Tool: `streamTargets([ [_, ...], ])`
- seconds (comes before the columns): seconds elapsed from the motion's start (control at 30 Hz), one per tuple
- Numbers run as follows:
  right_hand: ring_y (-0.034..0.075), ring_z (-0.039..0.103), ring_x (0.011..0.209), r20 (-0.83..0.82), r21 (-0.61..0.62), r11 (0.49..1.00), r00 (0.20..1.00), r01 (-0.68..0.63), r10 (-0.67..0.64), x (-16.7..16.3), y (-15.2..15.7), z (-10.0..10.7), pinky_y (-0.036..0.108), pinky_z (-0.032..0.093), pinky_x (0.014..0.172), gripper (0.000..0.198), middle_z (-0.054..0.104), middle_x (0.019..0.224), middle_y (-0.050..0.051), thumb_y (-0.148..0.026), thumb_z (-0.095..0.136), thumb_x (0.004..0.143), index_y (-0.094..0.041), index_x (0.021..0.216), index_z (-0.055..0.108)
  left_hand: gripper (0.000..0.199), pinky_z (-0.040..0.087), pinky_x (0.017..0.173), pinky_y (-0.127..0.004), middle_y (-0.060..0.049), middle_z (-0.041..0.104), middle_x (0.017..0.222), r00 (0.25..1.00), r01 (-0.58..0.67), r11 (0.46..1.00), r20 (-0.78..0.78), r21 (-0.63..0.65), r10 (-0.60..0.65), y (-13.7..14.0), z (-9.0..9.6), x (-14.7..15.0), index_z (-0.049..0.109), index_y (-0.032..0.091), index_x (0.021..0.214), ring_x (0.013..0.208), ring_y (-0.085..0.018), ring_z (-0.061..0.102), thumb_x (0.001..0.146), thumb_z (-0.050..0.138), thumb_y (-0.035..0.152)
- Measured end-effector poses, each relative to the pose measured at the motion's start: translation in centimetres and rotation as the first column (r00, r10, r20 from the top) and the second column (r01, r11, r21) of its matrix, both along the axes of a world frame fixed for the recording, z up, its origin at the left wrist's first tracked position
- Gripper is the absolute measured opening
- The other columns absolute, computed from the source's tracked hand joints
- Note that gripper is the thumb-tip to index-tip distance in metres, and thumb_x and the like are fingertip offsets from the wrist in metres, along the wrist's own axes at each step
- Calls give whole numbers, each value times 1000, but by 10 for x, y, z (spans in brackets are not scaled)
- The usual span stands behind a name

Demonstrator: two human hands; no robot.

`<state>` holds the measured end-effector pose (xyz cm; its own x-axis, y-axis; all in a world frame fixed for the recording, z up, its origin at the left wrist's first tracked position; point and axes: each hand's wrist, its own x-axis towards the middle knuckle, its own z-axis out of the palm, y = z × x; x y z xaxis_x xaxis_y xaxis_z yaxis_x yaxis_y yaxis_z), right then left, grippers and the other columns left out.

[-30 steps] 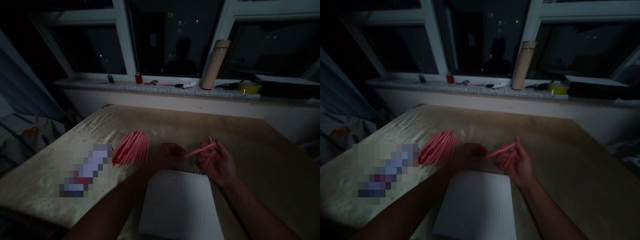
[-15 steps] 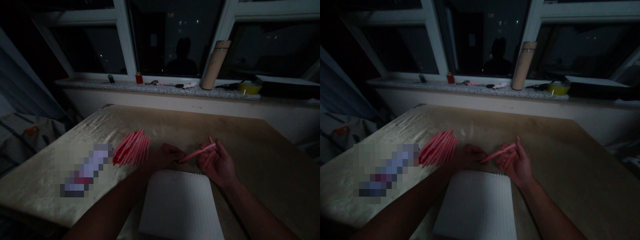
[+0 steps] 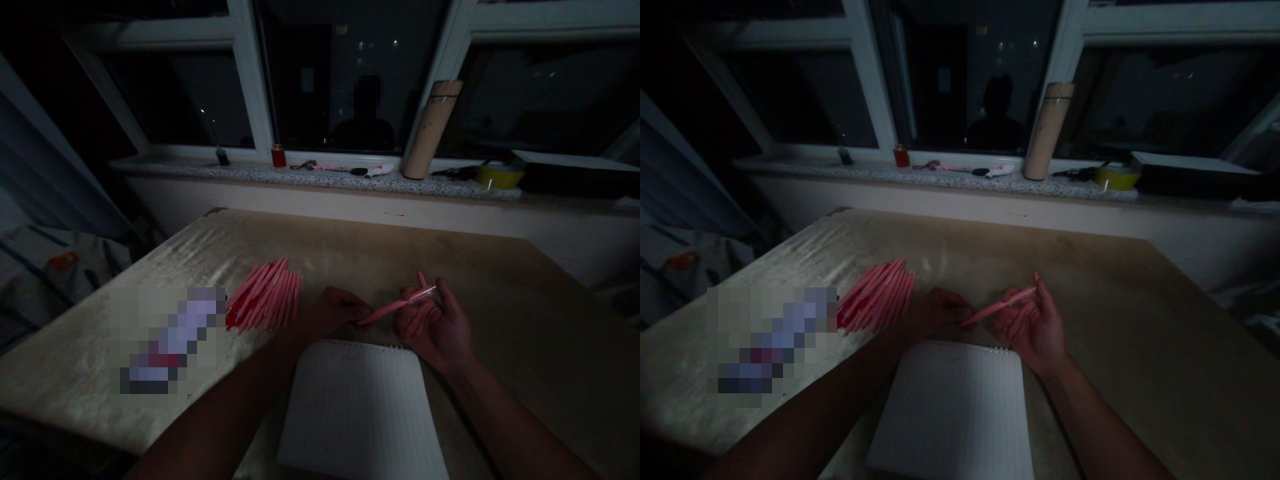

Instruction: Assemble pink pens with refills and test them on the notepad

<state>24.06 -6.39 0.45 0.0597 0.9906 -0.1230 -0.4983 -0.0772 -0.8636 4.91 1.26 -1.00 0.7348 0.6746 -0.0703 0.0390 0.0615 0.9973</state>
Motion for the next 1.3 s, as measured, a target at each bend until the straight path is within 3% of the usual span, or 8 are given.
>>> streamTargets([
  [0.17,14,51,42,22,13,1000,1000,-21,20,-1,0,-1,25,39,41,48,55,50,0,-61,31,83,-23,72,59,25,46,67,-25,-6,68,68,1000,-12,1000,7,-11,12,0,1,1,71,12,74,64,-14,60,69,66,35],
  [0.3,14,54,46,-89,33,998,995,-49,52,-1,0,-2,24,40,41,42,56,51,-2,-56,35,85,-25,71,59,26,46,65,-25,-7,68,68,999,-29,999,-19,-19,29,-1,3,0,71,11,75,63,-14,61,69,66,36],
  [0.5,15,56,42,-138,2,997,988,-73,72,-4,1,3,24,41,38,51,60,51,-1,-67,34,80,-24,81,62,27,45,64,-25,-6,67,67,1000,-25,1000,-15,6,26,-2,5,-1,71,11,74,63,-14,60,68,67,37],
  [0.63,13,51,35,61,54,994,994,-96,93,-9,0,-6,22,37,33,35,60,49,-2,-54,56,76,-21,87,61,28,43,60,-23,-4,66,66,998,-37,998,-57,49,40,-5,6,0,71,12,77,60,-12,58,65,71,37],
  [0.77,9,46,34,383,109,982,918,-153,101,-13,-3,-13,19,31,34,22,56,44,-4,-30,73,67,-17,65,54,29,41,56,-22,-4,66,66,986,30,989,-165,145,-6,-3,12,-3,71,11,80,58,-11,56,69,66,38],
  [0.87,7,42,32,443,114,972,886,-206,136,-16,-7,-9,18,29,34,26,50,38,-7,-28,68,71,-19,62,46,26,42,58,-20,-4,67,69,971,93,959,-237,266,-28,4,17,-10,71,11,83,62,-11,58,71,64,33],
  [1.03,8,46,38,501,56,929,815,-366,291,-22,-12,-6,19,32,37,18,58,51,-2,-31,61,75,-19,72,48,26,42,59,-20,-4,69,76,887,309,883,-443,352,-134,8,16,-21,70,13,86,69,-14,62,68,66,31],
  [1.3,7,40,46,788,126,954,611,-271,69,-39,-14,-16,19,28,41,26,46,50,-5,-25,66,69,-18,54,45,17,43,62,-18,-3,70,76,822,423,789,-555,446,-127,7,13,-18,71,14,82,69,-13,64,69,61,18],
])
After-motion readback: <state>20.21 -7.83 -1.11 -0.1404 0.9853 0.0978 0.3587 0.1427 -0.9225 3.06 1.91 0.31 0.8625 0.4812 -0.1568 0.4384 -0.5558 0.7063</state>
